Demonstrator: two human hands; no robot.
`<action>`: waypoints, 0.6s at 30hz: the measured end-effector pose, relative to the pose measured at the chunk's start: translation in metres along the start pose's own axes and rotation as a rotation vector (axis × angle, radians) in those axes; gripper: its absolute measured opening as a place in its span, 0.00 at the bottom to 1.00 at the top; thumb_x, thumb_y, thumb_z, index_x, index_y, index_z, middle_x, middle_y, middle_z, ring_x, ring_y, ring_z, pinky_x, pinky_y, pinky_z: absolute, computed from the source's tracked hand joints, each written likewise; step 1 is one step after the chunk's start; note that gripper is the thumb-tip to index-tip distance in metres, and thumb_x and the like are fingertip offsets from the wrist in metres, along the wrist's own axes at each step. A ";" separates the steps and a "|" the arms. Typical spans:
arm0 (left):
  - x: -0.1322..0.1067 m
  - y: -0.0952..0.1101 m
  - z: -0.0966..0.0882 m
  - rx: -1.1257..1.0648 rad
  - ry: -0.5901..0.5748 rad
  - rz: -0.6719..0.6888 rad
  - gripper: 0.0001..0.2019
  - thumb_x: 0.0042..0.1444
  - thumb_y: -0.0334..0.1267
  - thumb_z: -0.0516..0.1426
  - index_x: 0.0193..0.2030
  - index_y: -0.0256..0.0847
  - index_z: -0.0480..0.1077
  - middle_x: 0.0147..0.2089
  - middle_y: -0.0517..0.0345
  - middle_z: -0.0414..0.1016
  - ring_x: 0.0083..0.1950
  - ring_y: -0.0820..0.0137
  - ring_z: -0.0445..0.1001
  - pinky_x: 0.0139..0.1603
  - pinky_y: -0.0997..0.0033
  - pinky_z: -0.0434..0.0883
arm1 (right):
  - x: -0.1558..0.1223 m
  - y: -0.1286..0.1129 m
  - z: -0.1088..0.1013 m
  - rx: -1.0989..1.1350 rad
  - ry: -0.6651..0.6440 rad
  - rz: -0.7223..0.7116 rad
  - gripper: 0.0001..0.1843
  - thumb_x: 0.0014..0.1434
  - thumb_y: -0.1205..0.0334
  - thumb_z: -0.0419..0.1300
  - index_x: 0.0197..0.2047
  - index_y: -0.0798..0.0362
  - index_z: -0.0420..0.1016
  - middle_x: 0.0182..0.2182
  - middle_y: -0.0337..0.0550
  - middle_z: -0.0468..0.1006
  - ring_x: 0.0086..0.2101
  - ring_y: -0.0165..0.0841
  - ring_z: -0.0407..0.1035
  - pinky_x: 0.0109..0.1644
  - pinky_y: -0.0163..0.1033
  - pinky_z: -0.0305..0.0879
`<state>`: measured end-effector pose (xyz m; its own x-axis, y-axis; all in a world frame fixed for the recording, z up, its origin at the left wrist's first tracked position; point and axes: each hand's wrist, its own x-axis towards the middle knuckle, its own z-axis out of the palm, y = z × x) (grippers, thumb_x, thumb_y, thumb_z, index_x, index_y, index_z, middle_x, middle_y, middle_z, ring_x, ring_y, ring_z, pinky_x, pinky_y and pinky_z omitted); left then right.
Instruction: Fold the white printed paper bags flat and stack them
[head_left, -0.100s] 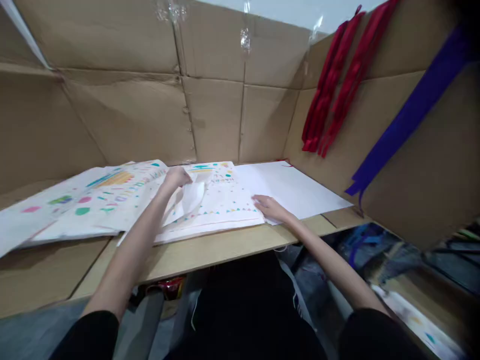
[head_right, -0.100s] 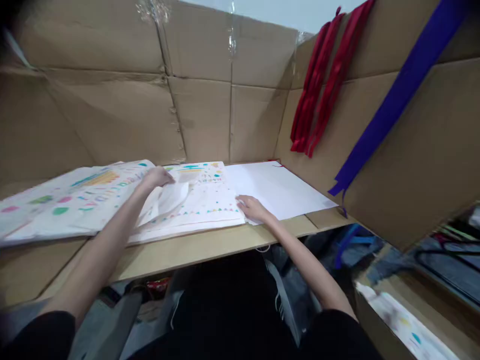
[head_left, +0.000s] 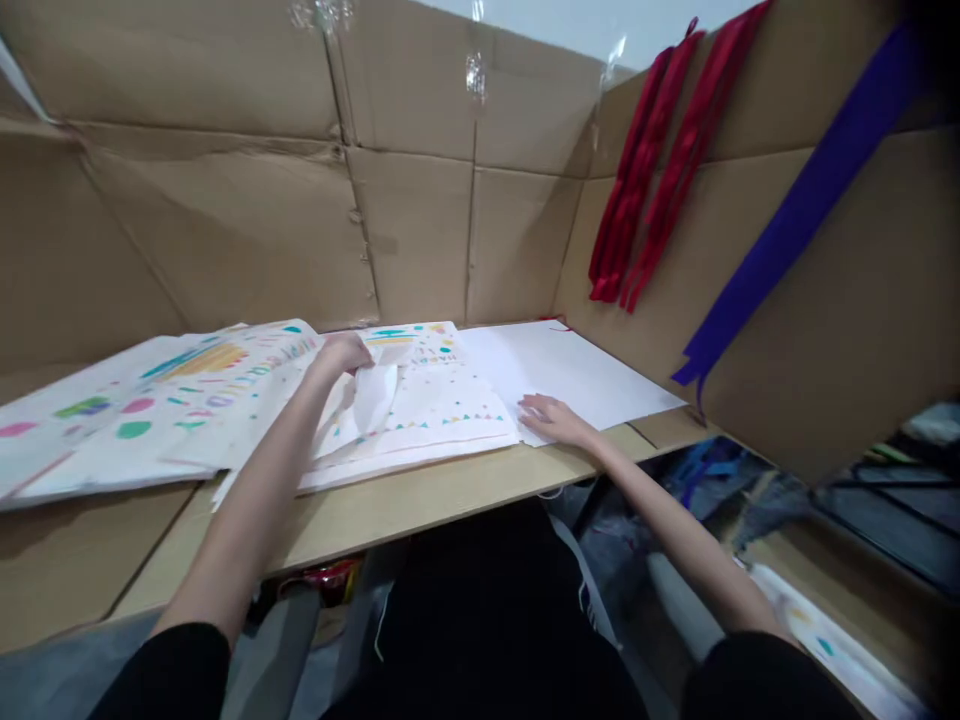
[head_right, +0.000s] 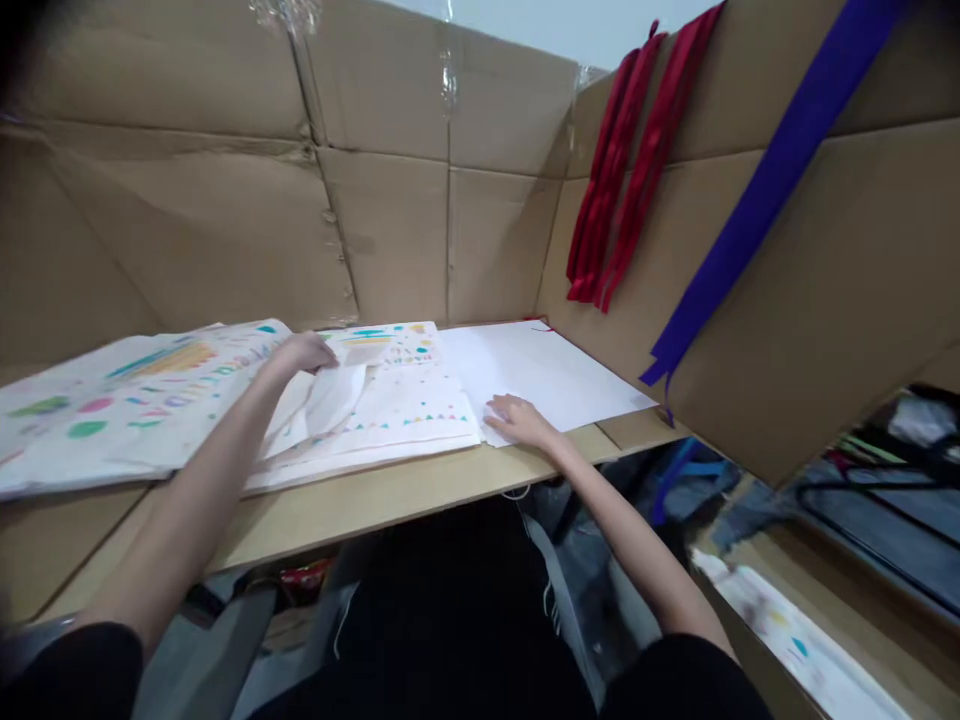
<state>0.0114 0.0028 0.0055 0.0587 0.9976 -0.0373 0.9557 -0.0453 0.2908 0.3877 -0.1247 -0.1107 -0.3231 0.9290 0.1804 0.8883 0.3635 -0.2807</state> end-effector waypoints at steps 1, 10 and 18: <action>0.000 0.002 0.000 -0.002 -0.017 -0.013 0.07 0.42 0.30 0.60 0.30 0.37 0.77 0.29 0.54 0.78 0.33 0.66 0.77 0.30 0.80 0.71 | -0.010 0.005 -0.003 -0.018 -0.041 0.015 0.31 0.61 0.42 0.48 0.60 0.53 0.65 0.60 0.53 0.63 0.60 0.46 0.56 0.62 0.54 0.51; 0.001 -0.009 0.002 -0.098 -0.016 -0.032 0.08 0.41 0.27 0.59 0.29 0.37 0.77 0.33 0.52 0.79 0.31 0.66 0.78 0.29 0.76 0.73 | -0.037 0.016 -0.013 -0.017 -0.210 -0.053 0.40 0.55 0.35 0.53 0.66 0.43 0.53 0.66 0.42 0.50 0.65 0.45 0.40 0.67 0.54 0.36; -0.018 0.005 0.006 -0.034 -0.011 -0.027 0.12 0.41 0.26 0.57 0.33 0.36 0.78 0.32 0.52 0.79 0.29 0.67 0.77 0.28 0.78 0.70 | -0.022 0.018 -0.039 0.140 -0.342 -0.084 0.32 0.53 0.41 0.60 0.59 0.42 0.67 0.63 0.41 0.59 0.62 0.44 0.51 0.64 0.50 0.48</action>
<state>0.0165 -0.0153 0.0016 0.0364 0.9978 -0.0560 0.9468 -0.0165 0.3214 0.4239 -0.1416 -0.0829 -0.5043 0.8564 -0.1104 0.8086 0.4235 -0.4085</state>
